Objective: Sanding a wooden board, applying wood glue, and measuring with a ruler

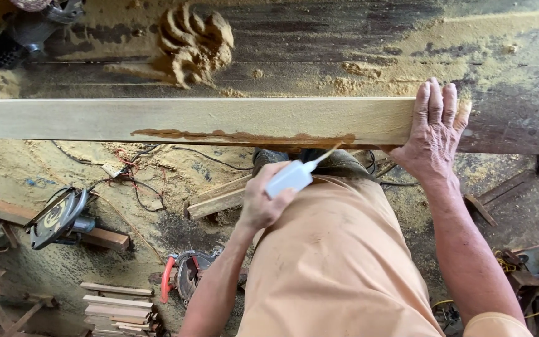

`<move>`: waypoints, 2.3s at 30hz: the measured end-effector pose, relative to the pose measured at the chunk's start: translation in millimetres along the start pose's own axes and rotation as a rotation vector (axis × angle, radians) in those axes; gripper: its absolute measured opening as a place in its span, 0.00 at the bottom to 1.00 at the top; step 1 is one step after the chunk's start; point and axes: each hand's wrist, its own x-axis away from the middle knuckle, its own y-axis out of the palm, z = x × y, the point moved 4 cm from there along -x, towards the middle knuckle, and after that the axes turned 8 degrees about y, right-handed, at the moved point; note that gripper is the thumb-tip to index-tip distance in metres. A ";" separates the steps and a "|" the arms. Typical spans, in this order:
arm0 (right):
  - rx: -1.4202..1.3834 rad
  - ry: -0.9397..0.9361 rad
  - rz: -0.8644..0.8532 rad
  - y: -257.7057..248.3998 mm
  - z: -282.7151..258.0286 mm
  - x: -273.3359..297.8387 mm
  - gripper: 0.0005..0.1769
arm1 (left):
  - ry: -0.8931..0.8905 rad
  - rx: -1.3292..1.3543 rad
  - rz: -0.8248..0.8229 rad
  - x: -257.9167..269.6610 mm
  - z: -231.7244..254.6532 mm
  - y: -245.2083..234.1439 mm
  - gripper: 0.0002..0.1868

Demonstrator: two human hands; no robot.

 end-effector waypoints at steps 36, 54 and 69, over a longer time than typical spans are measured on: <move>-0.142 0.151 -0.227 8.8 -116.7 -2.6 0.76 | 0.414 0.443 0.374 29.2 -15.5 -248.4 0.36; -0.277 0.051 -0.345 81.1 -359.9 -168.3 0.51 | 0.408 0.359 0.254 59.7 -66.3 -393.9 0.41; -0.431 -0.170 0.029 50.5 -323.3 -59.2 0.12 | 0.437 0.252 0.185 29.9 -57.8 -402.3 0.39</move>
